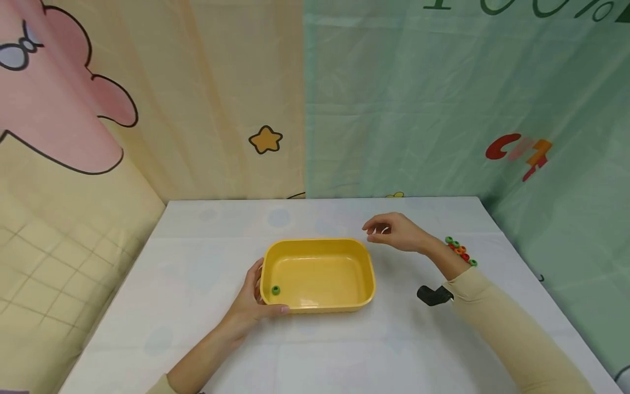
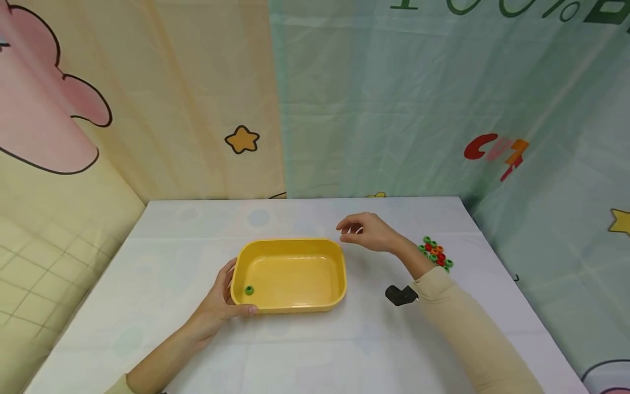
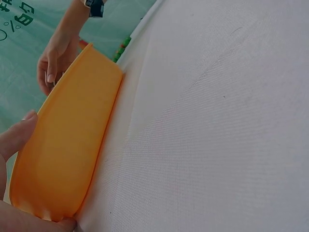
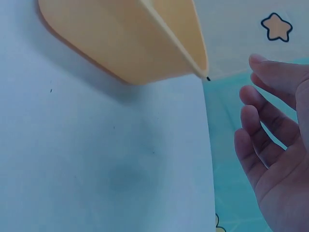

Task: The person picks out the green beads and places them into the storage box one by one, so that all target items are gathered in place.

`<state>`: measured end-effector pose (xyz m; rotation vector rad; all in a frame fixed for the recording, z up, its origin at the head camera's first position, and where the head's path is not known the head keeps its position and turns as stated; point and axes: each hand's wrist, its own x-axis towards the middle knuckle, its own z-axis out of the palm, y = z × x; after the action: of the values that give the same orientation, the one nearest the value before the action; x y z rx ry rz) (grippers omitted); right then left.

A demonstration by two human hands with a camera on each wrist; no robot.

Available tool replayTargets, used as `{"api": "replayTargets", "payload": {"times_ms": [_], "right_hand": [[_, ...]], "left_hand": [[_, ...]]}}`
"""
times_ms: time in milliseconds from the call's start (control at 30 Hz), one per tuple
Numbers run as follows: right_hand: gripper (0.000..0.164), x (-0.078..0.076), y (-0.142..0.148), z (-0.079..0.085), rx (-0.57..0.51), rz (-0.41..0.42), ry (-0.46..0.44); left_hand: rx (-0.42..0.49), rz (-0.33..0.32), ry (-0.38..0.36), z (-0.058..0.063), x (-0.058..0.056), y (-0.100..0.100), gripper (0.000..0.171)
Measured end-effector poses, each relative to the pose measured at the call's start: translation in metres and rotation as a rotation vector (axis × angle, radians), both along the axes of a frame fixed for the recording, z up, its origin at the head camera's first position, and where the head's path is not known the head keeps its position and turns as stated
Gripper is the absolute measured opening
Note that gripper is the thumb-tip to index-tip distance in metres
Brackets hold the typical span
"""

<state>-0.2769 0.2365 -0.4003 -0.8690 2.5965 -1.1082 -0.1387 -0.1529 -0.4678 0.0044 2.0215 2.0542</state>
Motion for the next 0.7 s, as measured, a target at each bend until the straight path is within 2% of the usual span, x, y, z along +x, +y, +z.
{"api": "replayTargets", "payload": {"times_ms": [200,400,700], "right_hand": [[0.027,0.004,0.026,-0.004,0.009,-0.079,-0.015],[0.029,0.004,0.051,-0.012,0.012,-0.165,0.008],[0.030,0.013,0.076,-0.011,0.050,-0.238,-0.004]], "left_hand": [[-0.020,0.002,-0.004,0.000,-0.001,0.001,0.122],[-0.036,0.005,-0.006,0.003,-0.001,0.001,0.124],[-0.019,0.007,-0.007,0.002,0.000,0.001,0.122]]}}
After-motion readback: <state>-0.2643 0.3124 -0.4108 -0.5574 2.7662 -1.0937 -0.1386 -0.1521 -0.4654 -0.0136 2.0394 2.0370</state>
